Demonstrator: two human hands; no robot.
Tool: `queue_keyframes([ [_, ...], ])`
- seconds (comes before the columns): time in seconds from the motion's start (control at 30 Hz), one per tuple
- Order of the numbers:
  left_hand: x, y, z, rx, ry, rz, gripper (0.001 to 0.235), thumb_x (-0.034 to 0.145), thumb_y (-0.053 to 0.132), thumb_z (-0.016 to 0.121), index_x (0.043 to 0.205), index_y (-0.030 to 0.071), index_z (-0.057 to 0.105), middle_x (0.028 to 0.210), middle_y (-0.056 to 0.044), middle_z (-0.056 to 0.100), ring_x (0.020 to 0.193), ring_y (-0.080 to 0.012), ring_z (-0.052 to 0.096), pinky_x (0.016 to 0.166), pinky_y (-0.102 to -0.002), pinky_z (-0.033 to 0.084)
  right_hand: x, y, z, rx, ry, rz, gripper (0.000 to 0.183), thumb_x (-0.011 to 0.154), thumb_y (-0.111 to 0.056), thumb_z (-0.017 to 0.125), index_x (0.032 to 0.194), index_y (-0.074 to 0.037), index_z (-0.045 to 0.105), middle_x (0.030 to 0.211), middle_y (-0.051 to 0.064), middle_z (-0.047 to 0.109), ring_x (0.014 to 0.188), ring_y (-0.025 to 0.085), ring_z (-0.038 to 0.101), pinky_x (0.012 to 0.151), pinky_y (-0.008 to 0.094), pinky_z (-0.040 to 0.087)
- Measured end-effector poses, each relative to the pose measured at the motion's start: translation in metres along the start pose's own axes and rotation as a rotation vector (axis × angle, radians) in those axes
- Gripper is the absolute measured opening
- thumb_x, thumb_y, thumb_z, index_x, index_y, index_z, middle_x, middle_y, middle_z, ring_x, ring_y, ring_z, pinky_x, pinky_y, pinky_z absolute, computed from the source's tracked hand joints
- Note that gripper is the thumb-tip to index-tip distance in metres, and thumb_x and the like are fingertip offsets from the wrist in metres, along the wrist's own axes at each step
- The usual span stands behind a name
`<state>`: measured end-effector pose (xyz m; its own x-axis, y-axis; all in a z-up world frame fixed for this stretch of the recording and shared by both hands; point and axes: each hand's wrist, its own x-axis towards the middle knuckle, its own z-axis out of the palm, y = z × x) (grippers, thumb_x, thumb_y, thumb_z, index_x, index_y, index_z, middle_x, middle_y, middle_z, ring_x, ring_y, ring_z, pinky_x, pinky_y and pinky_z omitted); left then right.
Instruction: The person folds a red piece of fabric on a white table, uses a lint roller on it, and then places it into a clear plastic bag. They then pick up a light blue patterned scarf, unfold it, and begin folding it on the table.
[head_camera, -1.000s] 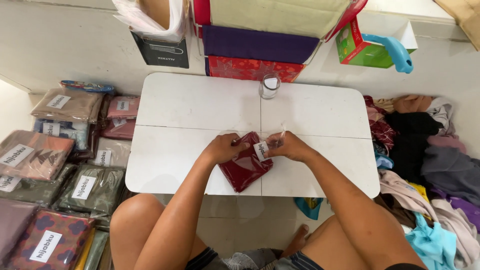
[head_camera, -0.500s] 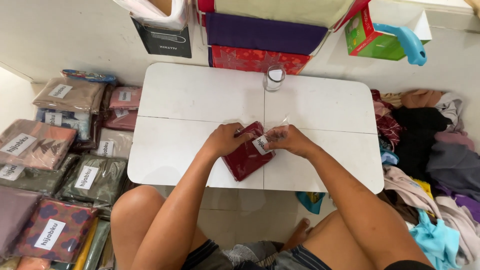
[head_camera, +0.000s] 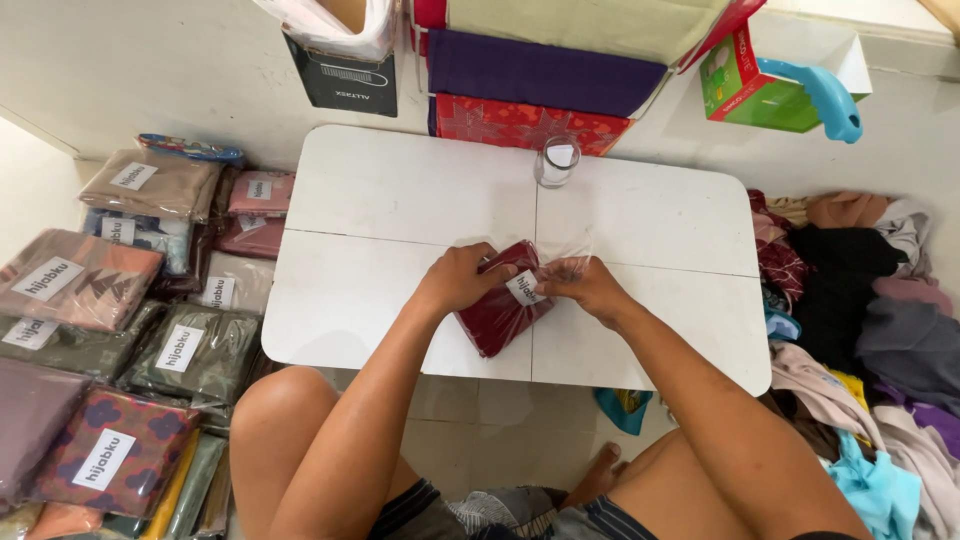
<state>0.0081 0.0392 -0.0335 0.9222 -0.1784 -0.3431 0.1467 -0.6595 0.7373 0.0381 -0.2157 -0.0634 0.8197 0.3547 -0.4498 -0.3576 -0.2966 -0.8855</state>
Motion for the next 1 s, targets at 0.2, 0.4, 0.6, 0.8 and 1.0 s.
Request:
queue_keyframes([
  [0.2, -0.006, 0.005, 0.002, -0.003, 0.013, 0.001, 0.051, 0.095, 0.048, 0.063, 0.125, 0.007, 0.070, 0.113, -0.024, 0.074, 0.106, -0.0417, 0.072, 0.087, -0.051, 0.058, -0.008, -0.006, 0.008, 0.028, 0.009, -0.003, 0.027, 0.080, -0.003, 0.084, 0.106, 0.000, 0.077, 0.096, 0.010, 0.078, 0.094, 0.019, 0.072, 0.092, 0.032, 0.056],
  [0.4, -0.007, 0.009, -0.002, 0.007, -0.050, 0.013, 0.058, 0.083, 0.043, 0.077, 0.128, 0.007, 0.068, 0.116, -0.023, 0.073, 0.110, -0.0419, 0.071, 0.090, -0.052, 0.058, -0.006, -0.004, 0.011, -0.008, -0.017, 0.000, 0.031, 0.079, -0.005, 0.086, 0.108, -0.003, 0.076, 0.096, 0.011, 0.079, 0.091, 0.019, 0.073, 0.089, 0.032, 0.057],
  [0.6, 0.008, -0.013, 0.007, 0.069, -0.042, 0.029, 0.054, 0.080, 0.032, 0.082, 0.128, 0.011, 0.067, 0.115, -0.020, 0.073, 0.107, -0.0397, 0.072, 0.087, -0.051, 0.059, -0.008, -0.023, -0.013, -0.174, -0.104, -0.068, 0.038, 0.084, -0.011, 0.080, 0.118, 0.003, 0.074, 0.107, 0.017, 0.078, 0.101, 0.023, 0.069, 0.096, 0.039, 0.055],
  [0.8, -0.011, 0.007, -0.010, 0.041, -0.065, 0.014, 0.055, 0.078, 0.024, 0.084, 0.129, 0.011, 0.067, 0.120, -0.021, 0.072, 0.113, -0.0415, 0.069, 0.093, -0.053, 0.057, -0.013, -0.041, -0.075, -0.068, 0.014, -0.096, 0.027, 0.091, -0.018, 0.076, 0.114, -0.005, 0.077, 0.100, 0.015, 0.079, 0.089, 0.025, 0.077, 0.086, 0.032, 0.055],
  [1.0, -0.023, 0.023, -0.016, 0.046, -0.131, 0.065, 0.054, 0.080, 0.020, 0.083, 0.130, 0.010, 0.066, 0.128, -0.020, 0.070, 0.122, -0.0431, 0.064, 0.101, -0.055, 0.054, -0.009, -0.038, -0.069, -0.029, 0.038, -0.005, 0.037, 0.096, -0.042, 0.071, 0.096, -0.006, 0.080, 0.087, 0.012, 0.080, 0.081, 0.022, 0.078, 0.080, 0.026, 0.055],
])
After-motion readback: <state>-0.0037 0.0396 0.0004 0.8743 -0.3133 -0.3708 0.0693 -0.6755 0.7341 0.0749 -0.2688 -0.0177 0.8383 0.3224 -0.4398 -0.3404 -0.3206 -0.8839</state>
